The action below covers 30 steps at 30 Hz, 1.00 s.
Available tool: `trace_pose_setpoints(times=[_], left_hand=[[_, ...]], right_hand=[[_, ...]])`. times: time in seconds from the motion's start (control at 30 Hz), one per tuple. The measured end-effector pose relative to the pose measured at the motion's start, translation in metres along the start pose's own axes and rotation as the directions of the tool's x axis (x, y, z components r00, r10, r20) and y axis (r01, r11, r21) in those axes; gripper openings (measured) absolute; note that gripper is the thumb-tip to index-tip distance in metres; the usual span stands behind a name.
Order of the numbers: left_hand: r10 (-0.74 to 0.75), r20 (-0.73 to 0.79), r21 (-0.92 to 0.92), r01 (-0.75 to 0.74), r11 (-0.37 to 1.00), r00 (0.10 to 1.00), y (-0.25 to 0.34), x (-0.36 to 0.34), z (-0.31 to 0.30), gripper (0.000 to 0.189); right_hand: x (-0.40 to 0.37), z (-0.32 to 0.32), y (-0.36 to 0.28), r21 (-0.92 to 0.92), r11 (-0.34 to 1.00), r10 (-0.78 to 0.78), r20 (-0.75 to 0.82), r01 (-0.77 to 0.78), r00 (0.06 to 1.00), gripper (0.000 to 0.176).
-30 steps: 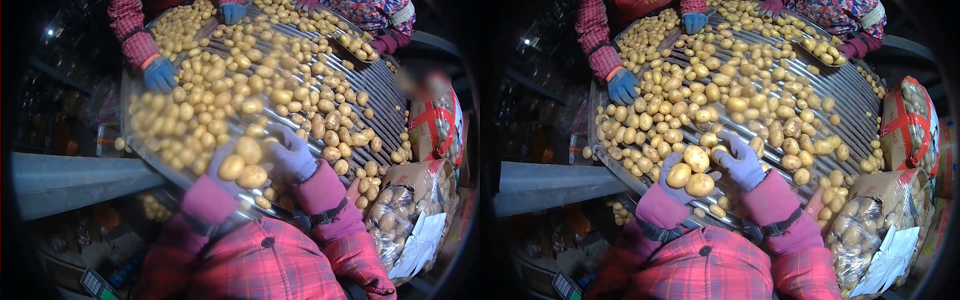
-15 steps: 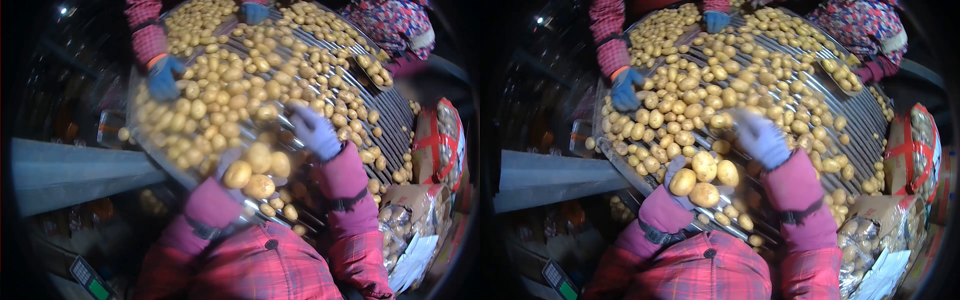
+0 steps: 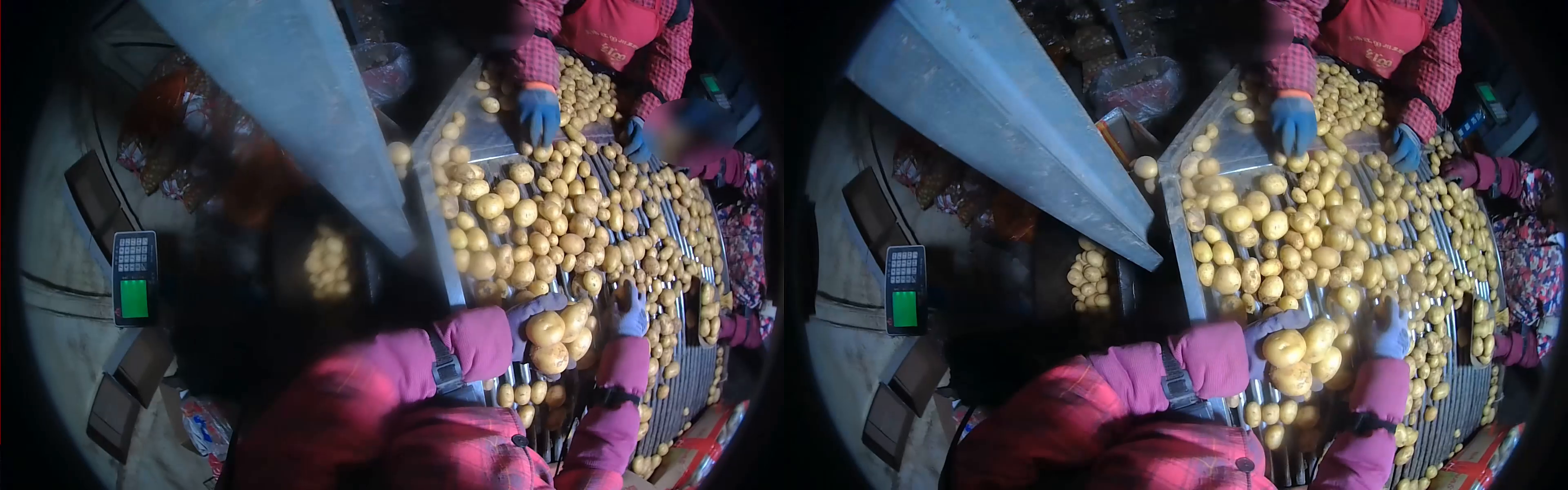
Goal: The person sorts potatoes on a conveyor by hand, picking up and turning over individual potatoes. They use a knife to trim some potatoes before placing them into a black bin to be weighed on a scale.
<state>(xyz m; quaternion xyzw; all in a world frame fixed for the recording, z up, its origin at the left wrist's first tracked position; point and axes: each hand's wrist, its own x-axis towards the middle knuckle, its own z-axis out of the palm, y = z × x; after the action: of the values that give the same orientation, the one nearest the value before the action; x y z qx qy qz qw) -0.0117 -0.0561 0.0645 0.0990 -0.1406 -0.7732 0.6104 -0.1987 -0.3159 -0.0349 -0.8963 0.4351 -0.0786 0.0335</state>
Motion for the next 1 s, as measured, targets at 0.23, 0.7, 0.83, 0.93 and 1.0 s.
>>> trace_pose_setpoints(times=[0.23, 0.7, 0.83, 0.93, 1.0], left_hand=[[0.257, 0.13, 0.151, -0.276, 0.949, 0.958, -0.013, 0.016, -0.012, 0.022], [0.025, 0.487, 0.347, -0.219, 0.912, 0.873, -0.021, 0.036, -0.048, 0.034], [0.022, 0.356, 0.342, -0.152, 0.927, 0.934, -0.017, 0.004, -0.039, 0.035], [0.035, 0.226, 0.356, -0.116, 0.927, 0.973, -0.011, -0.032, -0.027, 0.035], [0.061, 0.106, 0.347, -0.095, 0.933, 0.992, -0.004, -0.064, -0.019, 0.036]], right_hand=[[-0.078, -0.042, -0.022, 0.903, 0.387, -0.003, 0.203, -0.186, 0.979, 0.048], [-0.137, -0.065, -0.094, 0.699, -0.636, 0.04, 0.453, -0.327, 0.89, 0.049], [-0.149, -0.079, -0.111, 0.637, -0.687, -0.001, 0.48, -0.349, 0.878, 0.051], [-0.158, -0.098, -0.131, 0.946, -0.039, -0.128, 0.315, -0.322, 0.94, 0.058], [-0.149, -0.086, -0.14, 0.874, 0.478, -0.258, 0.23, -0.083, 0.938, 0.06]])
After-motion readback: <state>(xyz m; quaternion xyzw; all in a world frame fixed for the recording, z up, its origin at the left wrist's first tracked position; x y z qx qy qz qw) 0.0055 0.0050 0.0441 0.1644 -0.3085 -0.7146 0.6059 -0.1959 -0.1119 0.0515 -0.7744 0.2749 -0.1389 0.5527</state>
